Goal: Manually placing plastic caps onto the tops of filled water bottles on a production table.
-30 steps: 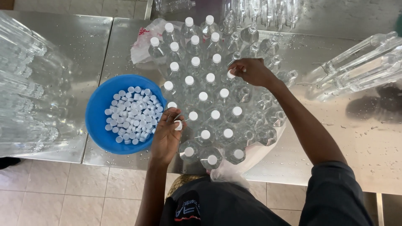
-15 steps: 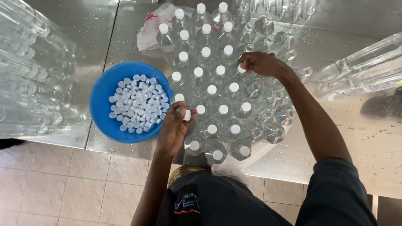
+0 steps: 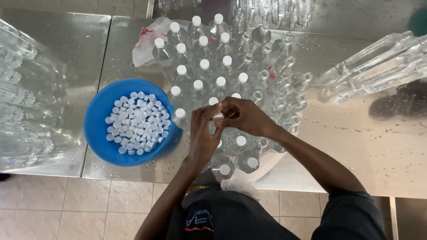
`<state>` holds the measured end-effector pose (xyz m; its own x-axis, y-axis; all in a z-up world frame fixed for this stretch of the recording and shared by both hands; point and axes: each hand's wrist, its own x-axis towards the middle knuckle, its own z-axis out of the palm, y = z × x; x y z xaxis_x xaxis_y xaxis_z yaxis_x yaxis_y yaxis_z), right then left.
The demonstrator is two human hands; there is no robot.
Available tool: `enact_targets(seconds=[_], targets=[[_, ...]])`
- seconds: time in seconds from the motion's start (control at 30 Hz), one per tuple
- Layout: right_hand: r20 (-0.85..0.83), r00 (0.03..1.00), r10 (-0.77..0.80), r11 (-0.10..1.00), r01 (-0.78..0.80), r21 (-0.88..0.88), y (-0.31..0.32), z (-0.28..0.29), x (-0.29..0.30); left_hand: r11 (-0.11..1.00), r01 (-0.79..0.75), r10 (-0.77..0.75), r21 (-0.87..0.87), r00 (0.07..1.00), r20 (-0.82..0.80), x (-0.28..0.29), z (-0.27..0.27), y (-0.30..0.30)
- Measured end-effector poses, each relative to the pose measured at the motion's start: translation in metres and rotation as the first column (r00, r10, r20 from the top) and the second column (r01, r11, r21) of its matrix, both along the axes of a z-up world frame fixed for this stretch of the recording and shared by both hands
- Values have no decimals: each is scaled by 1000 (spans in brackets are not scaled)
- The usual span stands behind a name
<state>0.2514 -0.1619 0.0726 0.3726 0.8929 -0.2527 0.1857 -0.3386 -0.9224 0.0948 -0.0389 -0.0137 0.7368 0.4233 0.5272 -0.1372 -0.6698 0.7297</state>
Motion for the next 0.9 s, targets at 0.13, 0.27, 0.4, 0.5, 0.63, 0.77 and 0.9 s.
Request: enact_targets(seconds=[0.13, 0.27, 0.4, 0.5, 0.63, 0.77, 0.9], targets=[[1, 997, -77, 994, 77, 81, 9, -22, 36, 996, 84, -84, -26, 996, -33, -7, 12, 9], [334, 921, -200, 975, 153, 163, 18, -56, 135, 987, -22, 18, -157, 999, -28, -39, -6, 48], [498, 826, -263, 959, 280, 43, 28, -101, 209, 853, -252, 201, -457, 967, -157, -94, -25, 101], [473, 846, -246, 950, 308, -56, 38, -76, 195, 744, -459, 332, -487, 885, -326, -137, -61, 135], [278, 937, -209, 932, 278, -234, 42, -42, 175, 517, -664, 344, -540, 739, -579, -177, -60, 168], [101, 966, -237, 947, 253, -197, 41, -78, 212, 472, -732, 397, -492, 674, -622, -186, -115, 217], [175, 963, -203, 956, 234, -177, 36, -98, 230, 632, -739, 404, -233, 570, -715, -176, -209, 275]])
